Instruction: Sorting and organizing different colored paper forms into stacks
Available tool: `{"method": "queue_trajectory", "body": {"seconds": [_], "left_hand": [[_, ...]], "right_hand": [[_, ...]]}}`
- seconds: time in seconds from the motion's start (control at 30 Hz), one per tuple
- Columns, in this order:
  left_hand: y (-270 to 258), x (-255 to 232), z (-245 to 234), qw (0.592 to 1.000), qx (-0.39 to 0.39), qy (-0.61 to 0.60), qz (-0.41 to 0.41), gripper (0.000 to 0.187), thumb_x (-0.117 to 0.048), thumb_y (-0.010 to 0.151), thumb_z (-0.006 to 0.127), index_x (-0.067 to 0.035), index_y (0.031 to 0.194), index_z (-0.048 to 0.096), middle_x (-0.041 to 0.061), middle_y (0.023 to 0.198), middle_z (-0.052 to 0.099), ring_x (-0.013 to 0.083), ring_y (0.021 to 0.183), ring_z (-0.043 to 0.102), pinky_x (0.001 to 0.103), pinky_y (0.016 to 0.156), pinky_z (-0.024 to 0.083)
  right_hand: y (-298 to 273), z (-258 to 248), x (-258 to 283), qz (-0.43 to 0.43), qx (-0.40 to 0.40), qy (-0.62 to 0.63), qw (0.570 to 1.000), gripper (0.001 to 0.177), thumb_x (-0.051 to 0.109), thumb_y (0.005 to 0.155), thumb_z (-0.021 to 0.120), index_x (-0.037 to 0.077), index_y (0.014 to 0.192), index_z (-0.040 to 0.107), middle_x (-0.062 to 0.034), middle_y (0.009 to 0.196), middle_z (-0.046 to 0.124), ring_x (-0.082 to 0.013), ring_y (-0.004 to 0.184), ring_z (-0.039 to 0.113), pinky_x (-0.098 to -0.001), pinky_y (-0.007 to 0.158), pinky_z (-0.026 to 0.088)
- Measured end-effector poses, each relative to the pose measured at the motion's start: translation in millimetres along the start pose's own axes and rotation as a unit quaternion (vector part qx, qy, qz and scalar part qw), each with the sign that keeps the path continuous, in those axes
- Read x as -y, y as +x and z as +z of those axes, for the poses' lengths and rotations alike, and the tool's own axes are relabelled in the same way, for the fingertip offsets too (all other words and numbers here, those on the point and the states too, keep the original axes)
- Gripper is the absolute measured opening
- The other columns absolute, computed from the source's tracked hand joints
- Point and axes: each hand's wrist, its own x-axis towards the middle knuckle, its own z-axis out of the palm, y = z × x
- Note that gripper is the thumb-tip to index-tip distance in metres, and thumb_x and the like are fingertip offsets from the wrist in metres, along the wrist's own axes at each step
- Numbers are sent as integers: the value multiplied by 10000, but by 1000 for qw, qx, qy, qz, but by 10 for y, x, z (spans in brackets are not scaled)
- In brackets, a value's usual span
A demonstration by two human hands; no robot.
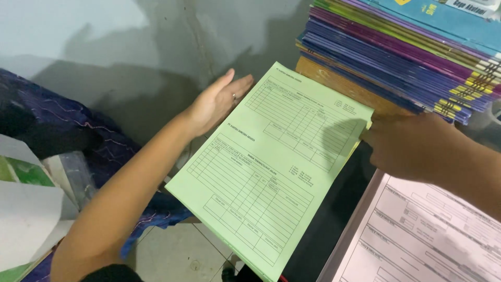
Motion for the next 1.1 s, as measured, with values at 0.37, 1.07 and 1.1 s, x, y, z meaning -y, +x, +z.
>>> {"method": "queue_trajectory", "body": {"seconds": [0.37, 1.07, 1.1], "left_hand": [[-1112, 315, -39, 996, 35, -74, 45, 659, -418, 876, 333, -24, 1393, 225, 109, 1442, 292, 210, 1297, 317, 388, 1062, 240], [-865, 231, -117, 997, 13, 59, 52, 689, -507, 838, 344, -74, 1369, 284, 107, 1449, 295, 226, 1322, 304, 420, 1070, 244], [-791, 222, -147, 997, 14, 59, 52, 689, -507, 838, 344, -74, 1369, 284, 107, 1449, 295, 226, 1322, 304, 420, 1070, 244]], "right_hand": [[-294, -835, 884, -149, -452, 403, 781, 353, 285, 1008, 441, 56, 758, 542, -93, 682, 548, -265, 594, 521, -351, 445, 391], [-254, -701, 610, -109, -415, 515, 742, 291, 156, 839, 536, 120, 554, 488, 13, 555, 538, -188, 457, 511, -353, 338, 404], [-283, -713, 449, -108, -415, 515, 742, 291, 156, 839, 536, 120, 554, 488, 13, 555, 538, -188, 457, 511, -353, 338, 404]]}}
